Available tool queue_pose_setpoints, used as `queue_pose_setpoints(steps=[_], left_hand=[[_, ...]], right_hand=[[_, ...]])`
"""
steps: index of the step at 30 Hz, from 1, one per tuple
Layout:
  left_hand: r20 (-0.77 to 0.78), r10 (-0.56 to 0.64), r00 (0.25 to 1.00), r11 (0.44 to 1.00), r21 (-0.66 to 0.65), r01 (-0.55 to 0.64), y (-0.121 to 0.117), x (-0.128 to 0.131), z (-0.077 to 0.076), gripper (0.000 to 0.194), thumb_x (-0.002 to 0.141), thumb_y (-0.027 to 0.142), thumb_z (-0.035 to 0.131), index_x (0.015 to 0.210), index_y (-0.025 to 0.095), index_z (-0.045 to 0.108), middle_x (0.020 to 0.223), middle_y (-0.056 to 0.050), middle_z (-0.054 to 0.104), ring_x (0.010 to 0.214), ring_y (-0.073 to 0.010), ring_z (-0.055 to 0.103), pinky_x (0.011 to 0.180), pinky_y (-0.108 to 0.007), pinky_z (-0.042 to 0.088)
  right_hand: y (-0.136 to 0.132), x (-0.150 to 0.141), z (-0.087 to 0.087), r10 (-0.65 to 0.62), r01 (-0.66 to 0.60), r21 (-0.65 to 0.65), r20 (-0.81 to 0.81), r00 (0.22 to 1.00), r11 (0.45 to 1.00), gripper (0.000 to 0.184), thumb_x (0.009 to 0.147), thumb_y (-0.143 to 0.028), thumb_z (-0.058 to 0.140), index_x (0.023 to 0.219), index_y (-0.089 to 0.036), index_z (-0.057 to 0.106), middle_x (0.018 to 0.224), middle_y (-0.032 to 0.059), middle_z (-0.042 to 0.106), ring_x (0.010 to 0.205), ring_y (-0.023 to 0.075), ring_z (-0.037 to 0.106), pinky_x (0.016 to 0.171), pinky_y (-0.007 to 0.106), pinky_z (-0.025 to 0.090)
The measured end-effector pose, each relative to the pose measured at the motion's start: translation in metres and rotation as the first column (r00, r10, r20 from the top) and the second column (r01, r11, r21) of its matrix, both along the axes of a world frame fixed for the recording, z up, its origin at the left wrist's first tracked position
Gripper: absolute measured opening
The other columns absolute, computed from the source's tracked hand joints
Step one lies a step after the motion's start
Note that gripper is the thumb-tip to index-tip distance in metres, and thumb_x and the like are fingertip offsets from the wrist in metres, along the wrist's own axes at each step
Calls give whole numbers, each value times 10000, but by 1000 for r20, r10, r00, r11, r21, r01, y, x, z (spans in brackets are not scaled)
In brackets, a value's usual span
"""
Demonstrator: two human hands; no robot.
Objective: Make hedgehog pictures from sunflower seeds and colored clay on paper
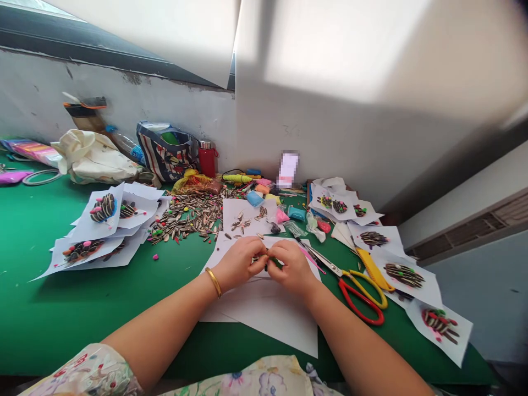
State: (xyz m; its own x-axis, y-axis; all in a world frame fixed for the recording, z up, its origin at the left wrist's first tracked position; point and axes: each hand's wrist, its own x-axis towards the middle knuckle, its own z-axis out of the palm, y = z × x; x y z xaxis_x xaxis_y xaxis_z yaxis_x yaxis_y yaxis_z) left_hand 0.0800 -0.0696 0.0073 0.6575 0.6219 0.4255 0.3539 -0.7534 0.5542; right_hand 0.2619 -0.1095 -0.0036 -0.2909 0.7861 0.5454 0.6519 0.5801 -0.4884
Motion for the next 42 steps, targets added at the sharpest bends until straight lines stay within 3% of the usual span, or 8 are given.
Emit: queue_pose_setpoints(steps=[3,8,13,20,26,35,42], left_hand=[[-10,-3,1000,1000,8,3,0,0,1,93,891,199,553,800,183,551,804,-15,581,791,-167,524,726,-287,395],[-62,17,998,999,51,-14,2,-2,0,284,961,382,492,768,182,548,786,-24,573,765,-178,518,697,-303,385],[-90,-6,996,996,92,15,2,-1,0,311,990,311,415,748,178,558,789,-39,578,768,-180,522,696,-309,387],[-71,1,997,997,75,5,-1,0,1,161,945,229,471,830,180,572,864,-47,589,837,-189,529,759,-321,412],[-76,-5,997,1000,21,6,2,-1,1,225,965,287,475,799,182,584,830,-37,591,817,-182,536,738,-309,409],[-92,26,995,998,55,-21,4,-1,0,327,987,342,444,747,174,591,762,-32,587,754,-171,535,708,-303,398],[-30,-9,999,998,67,12,-1,1,2,150,932,246,516,832,184,610,859,-49,621,847,-188,560,769,-316,425]], right_hand=[[0,1,1,-3,2,-18,-29,1000,1000,114,786,-136,549,752,-204,635,727,15,588,719,162,525,692,299,382],[-2,1,1,1,-2,-26,-15,1000,1000,98,828,-185,566,759,-205,632,747,21,601,737,167,531,709,302,385],[-1,0,0,-1,1,12,27,1000,1000,97,783,-148,561,726,-198,621,733,20,580,717,164,521,685,297,380],[-1,2,2,-30,29,11,29,999,1000,111,775,-141,552,742,-202,638,742,23,590,728,168,542,703,302,400],[-2,2,1,-63,64,-8,42,997,998,75,803,-174,582,852,-210,626,823,34,655,804,194,574,768,330,408],[0,3,0,17,-17,-9,40,999,1000,85,838,-160,556,861,-208,621,812,23,658,787,180,570,753,317,399],[-1,2,1,-7,7,-30,-4,1000,1000,101,762,-128,544,761,-209,603,715,8,596,715,170,534,695,302,392]])
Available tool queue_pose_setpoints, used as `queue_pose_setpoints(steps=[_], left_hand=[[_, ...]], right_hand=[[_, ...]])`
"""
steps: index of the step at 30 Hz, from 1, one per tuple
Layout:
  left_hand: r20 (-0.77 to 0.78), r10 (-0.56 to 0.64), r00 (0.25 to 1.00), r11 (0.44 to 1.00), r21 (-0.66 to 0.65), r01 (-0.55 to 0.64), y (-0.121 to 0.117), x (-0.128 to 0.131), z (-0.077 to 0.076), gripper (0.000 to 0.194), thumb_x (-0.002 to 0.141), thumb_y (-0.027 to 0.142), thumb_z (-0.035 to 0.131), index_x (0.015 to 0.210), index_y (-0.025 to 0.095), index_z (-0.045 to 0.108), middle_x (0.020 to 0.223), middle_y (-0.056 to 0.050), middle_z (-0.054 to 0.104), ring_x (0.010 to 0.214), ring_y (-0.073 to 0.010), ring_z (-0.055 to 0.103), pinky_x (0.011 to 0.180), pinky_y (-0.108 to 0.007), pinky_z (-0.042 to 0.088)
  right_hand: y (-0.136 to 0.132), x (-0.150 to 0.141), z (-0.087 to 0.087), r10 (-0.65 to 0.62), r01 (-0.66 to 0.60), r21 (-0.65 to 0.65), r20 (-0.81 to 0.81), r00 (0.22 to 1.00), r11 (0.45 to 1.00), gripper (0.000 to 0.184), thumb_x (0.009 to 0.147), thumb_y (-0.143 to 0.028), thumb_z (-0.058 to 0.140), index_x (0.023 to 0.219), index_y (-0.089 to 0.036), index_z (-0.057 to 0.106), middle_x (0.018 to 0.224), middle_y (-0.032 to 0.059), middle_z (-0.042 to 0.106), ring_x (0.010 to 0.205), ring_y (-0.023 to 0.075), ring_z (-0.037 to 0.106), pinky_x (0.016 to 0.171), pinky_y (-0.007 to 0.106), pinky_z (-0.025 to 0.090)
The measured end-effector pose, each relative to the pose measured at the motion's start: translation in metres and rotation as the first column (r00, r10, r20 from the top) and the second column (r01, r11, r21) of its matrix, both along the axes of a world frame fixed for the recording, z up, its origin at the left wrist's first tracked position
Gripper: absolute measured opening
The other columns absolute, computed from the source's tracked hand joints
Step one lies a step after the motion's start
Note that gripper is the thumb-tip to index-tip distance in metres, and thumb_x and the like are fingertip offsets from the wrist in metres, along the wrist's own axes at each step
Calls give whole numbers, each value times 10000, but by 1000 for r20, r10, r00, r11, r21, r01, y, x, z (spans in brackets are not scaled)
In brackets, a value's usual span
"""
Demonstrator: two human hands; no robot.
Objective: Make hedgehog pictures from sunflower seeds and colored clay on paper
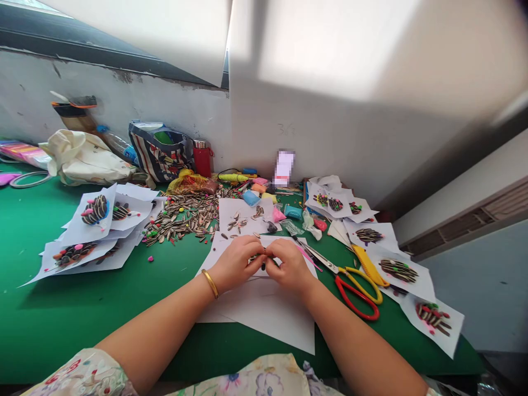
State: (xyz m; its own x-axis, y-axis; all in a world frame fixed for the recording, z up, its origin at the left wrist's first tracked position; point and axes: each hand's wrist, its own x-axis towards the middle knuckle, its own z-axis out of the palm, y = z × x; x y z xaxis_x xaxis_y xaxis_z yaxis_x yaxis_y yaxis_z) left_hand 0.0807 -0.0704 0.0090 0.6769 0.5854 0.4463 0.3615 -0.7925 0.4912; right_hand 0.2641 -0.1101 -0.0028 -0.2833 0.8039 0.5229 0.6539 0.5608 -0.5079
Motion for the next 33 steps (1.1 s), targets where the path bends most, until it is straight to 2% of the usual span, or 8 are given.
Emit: queue_pose_setpoints(steps=[4,9,13,17,20,23,27,33], left_hand=[[66,6,998,999,-48,-3,1,-1,1,38,886,196,573,864,194,604,885,-44,620,880,-188,561,797,-317,439],[118,49,992,995,-94,-38,3,-3,4,72,902,182,538,845,197,579,861,-34,611,858,-180,560,797,-317,447],[149,73,986,992,-116,-56,4,-5,5,72,921,234,556,879,196,600,886,-35,637,874,-179,580,826,-326,458],[151,67,986,993,-110,-51,6,-5,-1,114,927,258,565,952,207,664,944,-51,692,935,-194,622,867,-348,481],[170,96,981,988,-134,-73,7,-4,-6,165,935,264,553,1016,218,689,1013,-60,725,966,-199,654,888,-362,501],[212,106,972,977,-202,-63,7,-2,-8,183,935,281,554,1013,222,709,992,-52,745,911,-188,681,845,-339,530],[264,108,958,958,-285,-29,7,0,-10,183,894,284,610,1033,235,719,975,-40,744,893,-177,680,834,-320,542],[295,215,931,860,-509,-38,7,0,-7,175,833,324,654,947,193,677,869,-21,716,777,-158,655,700,-282,551]], right_hand=[[1,-1,1,-28,18,-108,-87,996,994,88,757,-139,534,734,-206,585,710,-4,604,687,152,536,644,273,402],[4,6,2,-108,75,-207,-154,982,975,89,753,-144,511,705,-206,556,688,-17,576,664,141,525,596,246,402],[12,25,-2,-225,226,-178,25,974,958,85,824,-178,550,781,-207,617,740,-2,616,701,153,543,632,266,385],[17,40,-8,-293,319,-45,297,909,947,132,882,-205,590,834,-228,711,801,48,660,816,191,581,701,303,366],[16,40,-11,-319,348,-20,351,880,937,128,882,-212,615,915,-245,734,859,63,675,874,210,591,727,319,373],[14,37,-11,-340,358,7,328,881,934,174,869,-224,631,1013,-243,727,954,76,682,944,233,588,762,344,389],[12,34,-8,-341,343,40,254,905,939,195,867,-215,615,1028,-241,723,989,78,684,968,244,589,786,365,408],[5,22,0,-218,212,86,74,973,974,235,897,-219,576,1100,-230,693,1009,77,668,978,231,598,860,390,432]])
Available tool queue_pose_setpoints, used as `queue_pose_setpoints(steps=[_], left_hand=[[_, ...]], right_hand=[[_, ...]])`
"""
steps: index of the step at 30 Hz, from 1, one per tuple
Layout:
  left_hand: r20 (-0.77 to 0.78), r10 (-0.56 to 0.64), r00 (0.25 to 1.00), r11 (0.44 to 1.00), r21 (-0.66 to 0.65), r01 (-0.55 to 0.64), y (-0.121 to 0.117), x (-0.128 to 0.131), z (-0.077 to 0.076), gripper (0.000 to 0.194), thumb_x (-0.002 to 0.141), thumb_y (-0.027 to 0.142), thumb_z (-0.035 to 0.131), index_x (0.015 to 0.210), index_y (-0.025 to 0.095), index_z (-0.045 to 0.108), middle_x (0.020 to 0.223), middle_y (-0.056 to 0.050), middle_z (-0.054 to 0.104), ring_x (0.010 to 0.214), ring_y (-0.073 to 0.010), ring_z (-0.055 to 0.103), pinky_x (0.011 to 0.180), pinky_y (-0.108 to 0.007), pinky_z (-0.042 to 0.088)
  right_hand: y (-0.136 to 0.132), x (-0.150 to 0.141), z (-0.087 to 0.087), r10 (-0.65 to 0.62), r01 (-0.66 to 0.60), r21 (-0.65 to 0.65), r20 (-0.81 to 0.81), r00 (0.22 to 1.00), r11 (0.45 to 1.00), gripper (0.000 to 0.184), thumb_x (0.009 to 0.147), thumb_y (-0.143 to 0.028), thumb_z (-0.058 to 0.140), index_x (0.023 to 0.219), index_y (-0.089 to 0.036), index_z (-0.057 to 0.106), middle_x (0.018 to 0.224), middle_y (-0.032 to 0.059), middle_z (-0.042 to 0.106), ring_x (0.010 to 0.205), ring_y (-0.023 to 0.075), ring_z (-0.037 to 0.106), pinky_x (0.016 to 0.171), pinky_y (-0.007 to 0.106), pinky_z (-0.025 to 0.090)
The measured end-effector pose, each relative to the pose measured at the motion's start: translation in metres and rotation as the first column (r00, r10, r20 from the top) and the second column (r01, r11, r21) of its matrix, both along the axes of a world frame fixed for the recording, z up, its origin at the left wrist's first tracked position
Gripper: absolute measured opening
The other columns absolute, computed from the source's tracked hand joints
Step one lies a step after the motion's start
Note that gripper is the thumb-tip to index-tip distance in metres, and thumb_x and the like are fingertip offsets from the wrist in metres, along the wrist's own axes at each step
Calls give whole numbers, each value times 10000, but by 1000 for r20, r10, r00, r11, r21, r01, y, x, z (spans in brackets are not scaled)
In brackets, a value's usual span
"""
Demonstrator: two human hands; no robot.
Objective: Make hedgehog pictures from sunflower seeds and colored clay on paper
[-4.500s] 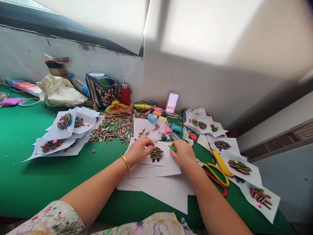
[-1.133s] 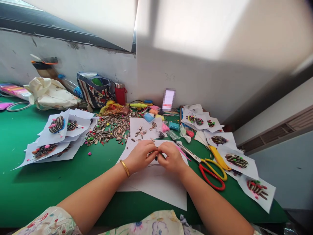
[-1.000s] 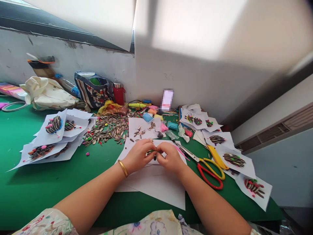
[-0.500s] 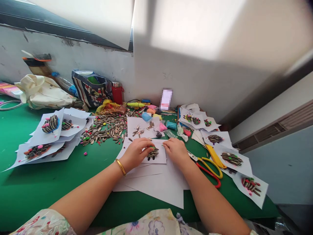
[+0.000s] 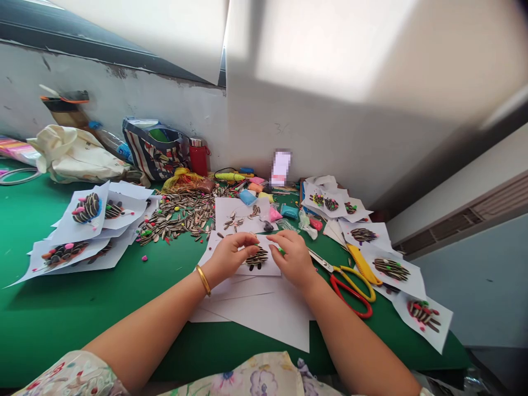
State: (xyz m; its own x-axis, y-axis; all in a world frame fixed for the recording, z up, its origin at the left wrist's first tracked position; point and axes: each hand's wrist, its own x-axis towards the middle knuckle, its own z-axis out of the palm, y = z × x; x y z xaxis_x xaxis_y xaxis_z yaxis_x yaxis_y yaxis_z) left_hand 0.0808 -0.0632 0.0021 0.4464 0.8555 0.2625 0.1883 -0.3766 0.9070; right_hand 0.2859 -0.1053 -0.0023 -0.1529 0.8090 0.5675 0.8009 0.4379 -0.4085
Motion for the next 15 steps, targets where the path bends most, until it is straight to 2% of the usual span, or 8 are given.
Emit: queue_pose_setpoints(steps=[3,6,12,15], left_hand=[[29,-45,999,994,-96,47,-1,0,5,197,877,365,578,878,183,654,742,-2,667,657,-136,606,593,-254,514],[37,-62,997,992,-111,66,-2,2,8,259,888,403,550,792,174,622,673,11,608,605,-122,549,558,-241,474],[15,-158,987,979,-126,158,-5,3,8,324,888,446,560,757,161,637,693,-2,601,649,-127,540,607,-245,459],[71,-201,977,957,-197,211,-5,1,10,311,879,444,584,810,153,669,764,-23,631,700,-135,555,653,-254,465]], right_hand=[[-6,-10,4,78,-76,40,-56,995,996,228,900,-247,592,1112,-246,675,1011,72,662,958,223,597,845,385,449],[-10,-20,7,131,-128,41,-106,986,991,212,890,-292,634,1097,-248,656,1006,62,665,950,217,593,843,378,454],[-13,-30,6,132,-140,-21,-228,965,990,135,898,-327,628,995,-234,611,938,48,659,879,204,591,810,369,464],[-12,-28,4,144,-157,-22,-297,944,987,124,902,-301,612,1004,-232,593,929,41,641,846,192,584,780,360,476]])
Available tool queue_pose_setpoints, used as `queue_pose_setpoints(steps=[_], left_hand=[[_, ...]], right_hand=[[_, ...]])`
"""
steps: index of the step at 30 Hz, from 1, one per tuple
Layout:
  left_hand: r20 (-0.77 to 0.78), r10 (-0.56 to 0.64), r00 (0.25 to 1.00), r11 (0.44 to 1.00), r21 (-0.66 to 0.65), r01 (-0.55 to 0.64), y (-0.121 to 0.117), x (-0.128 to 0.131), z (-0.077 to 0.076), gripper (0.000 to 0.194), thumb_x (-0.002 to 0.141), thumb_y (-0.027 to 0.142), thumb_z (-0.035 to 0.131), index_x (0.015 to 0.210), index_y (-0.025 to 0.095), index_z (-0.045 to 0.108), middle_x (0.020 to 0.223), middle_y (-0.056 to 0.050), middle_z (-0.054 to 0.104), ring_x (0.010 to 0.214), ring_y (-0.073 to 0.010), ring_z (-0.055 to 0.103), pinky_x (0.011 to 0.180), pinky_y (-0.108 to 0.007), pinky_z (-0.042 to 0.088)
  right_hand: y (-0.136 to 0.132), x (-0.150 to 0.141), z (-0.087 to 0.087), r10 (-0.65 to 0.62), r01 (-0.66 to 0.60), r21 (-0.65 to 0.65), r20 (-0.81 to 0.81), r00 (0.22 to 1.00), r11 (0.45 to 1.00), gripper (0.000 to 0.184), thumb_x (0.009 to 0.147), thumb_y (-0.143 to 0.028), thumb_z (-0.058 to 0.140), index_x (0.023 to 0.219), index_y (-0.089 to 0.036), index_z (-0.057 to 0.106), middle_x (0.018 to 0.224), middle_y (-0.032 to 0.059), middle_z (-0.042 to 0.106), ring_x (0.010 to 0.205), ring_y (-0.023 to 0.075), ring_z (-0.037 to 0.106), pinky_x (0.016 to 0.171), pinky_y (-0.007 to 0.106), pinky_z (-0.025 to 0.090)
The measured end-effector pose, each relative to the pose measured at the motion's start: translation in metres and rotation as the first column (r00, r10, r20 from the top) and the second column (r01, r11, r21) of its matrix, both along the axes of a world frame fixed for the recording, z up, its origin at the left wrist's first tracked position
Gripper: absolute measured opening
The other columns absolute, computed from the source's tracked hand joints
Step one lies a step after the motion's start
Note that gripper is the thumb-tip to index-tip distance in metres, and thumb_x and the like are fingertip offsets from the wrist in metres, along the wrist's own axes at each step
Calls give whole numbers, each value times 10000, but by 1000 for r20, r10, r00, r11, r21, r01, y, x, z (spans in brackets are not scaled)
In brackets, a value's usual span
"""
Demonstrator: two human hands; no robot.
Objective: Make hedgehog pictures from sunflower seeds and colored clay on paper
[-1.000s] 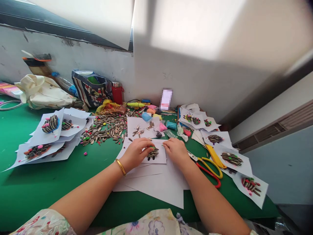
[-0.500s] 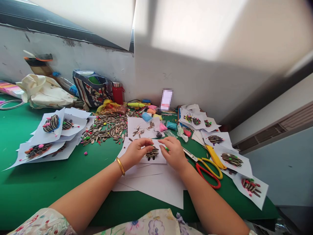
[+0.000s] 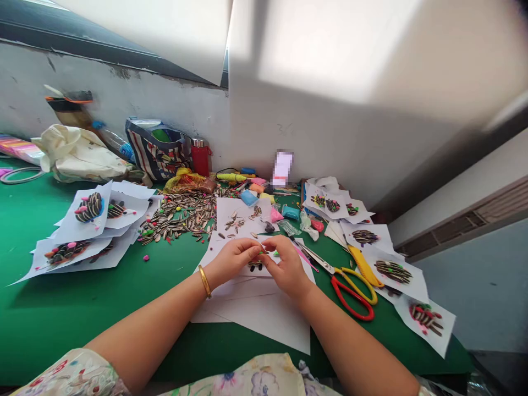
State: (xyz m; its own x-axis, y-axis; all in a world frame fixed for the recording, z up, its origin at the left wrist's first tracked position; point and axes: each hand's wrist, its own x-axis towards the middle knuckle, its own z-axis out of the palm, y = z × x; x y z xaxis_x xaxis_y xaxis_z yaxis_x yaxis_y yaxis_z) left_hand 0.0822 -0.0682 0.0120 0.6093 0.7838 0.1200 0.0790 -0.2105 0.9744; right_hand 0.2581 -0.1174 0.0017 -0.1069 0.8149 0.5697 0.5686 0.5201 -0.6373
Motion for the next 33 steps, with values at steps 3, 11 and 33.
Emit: queue_pose_setpoints(steps=[3,11,33], left_hand=[[79,-49,996,986,-156,61,0,-2,2,273,817,409,678,884,145,670,844,-39,641,752,-144,568,684,-261,464],[156,-68,985,953,-283,110,0,-2,0,297,779,414,724,870,143,645,804,-15,607,728,-124,535,694,-259,445],[30,61,998,995,-83,-58,7,-3,-5,263,801,405,681,792,144,706,725,-24,658,685,-136,580,643,-253,478]], right_hand=[[1,3,-2,29,-30,-3,-40,999,1000,143,898,-305,624,1019,-236,593,931,37,630,844,189,581,767,354,485],[1,2,2,106,-106,17,-16,994,994,199,859,-178,622,1042,-255,640,954,38,637,925,198,591,827,370,502],[0,5,1,67,-72,90,60,996,993,270,891,-163,563,1127,-267,641,1000,56,653,953,208,602,841,393,513]])
